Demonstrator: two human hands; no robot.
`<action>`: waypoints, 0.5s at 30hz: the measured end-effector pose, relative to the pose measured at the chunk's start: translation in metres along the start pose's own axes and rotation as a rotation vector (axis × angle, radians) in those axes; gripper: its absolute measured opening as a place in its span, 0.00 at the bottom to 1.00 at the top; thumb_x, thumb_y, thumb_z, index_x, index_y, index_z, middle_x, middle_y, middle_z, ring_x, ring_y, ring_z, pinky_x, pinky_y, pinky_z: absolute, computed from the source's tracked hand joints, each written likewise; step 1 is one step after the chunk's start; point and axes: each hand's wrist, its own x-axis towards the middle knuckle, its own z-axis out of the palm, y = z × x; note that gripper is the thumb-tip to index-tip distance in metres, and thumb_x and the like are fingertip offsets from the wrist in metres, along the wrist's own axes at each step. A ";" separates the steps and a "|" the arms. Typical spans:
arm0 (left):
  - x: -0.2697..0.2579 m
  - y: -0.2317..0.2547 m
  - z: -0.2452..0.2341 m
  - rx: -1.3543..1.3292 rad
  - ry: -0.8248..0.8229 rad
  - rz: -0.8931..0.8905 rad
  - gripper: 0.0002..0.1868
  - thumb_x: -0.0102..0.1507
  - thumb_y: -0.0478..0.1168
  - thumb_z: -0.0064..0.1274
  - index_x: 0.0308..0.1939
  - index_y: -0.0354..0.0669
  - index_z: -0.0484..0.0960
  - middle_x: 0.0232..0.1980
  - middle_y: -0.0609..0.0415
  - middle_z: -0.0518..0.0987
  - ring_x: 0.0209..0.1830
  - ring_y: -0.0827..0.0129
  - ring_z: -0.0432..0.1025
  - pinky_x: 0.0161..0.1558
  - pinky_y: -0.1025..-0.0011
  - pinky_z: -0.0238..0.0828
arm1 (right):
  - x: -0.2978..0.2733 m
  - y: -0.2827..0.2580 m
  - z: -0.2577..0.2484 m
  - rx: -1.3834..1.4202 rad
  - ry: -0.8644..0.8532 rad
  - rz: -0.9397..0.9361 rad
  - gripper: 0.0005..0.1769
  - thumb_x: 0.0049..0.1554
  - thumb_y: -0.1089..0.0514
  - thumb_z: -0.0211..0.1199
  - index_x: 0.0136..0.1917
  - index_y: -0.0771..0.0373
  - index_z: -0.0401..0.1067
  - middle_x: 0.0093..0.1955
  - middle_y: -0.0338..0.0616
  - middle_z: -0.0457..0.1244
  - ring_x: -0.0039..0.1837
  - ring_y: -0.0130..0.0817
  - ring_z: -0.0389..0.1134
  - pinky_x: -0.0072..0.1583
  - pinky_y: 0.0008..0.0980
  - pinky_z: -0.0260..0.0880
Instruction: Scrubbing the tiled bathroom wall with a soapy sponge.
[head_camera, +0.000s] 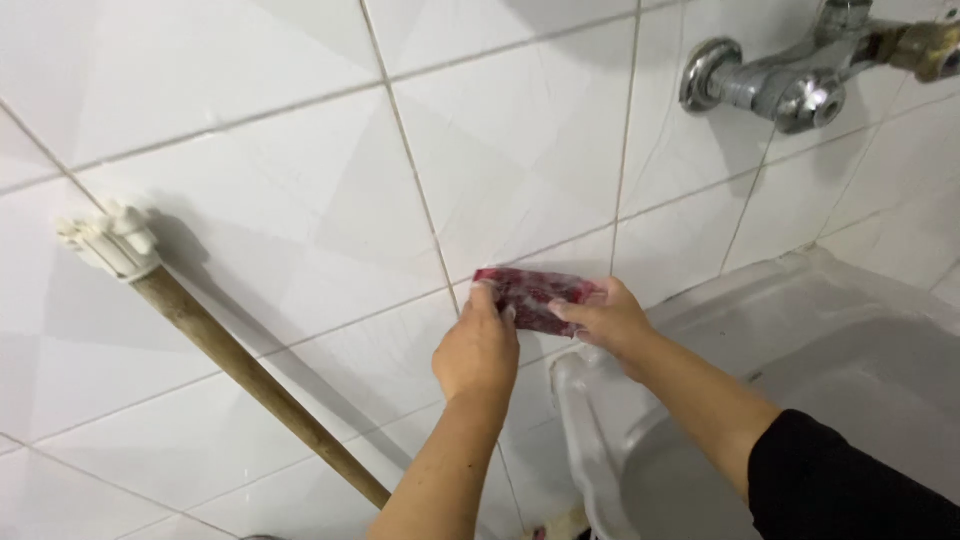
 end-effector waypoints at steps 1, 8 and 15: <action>-0.003 -0.001 0.001 0.000 -0.016 0.001 0.14 0.67 0.50 0.47 0.54 0.53 0.68 0.53 0.56 0.82 0.46 0.52 0.78 0.42 0.51 0.75 | -0.003 0.003 0.001 0.000 0.007 0.014 0.28 0.52 0.52 0.73 0.59 0.61 0.63 0.52 0.43 0.66 0.54 0.32 0.69 0.55 0.34 0.72; -0.009 0.015 0.031 -0.323 0.048 -0.180 0.17 0.64 0.51 0.52 0.54 0.52 0.72 0.50 0.53 0.83 0.47 0.50 0.77 0.46 0.52 0.71 | 0.000 0.025 -0.019 0.049 -0.004 -0.089 0.22 0.54 0.50 0.68 0.60 0.59 0.76 0.48 0.38 0.68 0.47 0.26 0.65 0.47 0.30 0.66; 0.008 0.054 0.087 -0.713 0.257 -0.100 0.18 0.64 0.48 0.57 0.51 0.41 0.74 0.42 0.50 0.82 0.43 0.58 0.76 0.48 0.60 0.71 | 0.022 0.026 -0.076 0.129 0.022 -0.156 0.15 0.62 0.53 0.65 0.59 0.63 0.75 0.41 0.46 0.61 0.39 0.33 0.60 0.43 0.35 0.64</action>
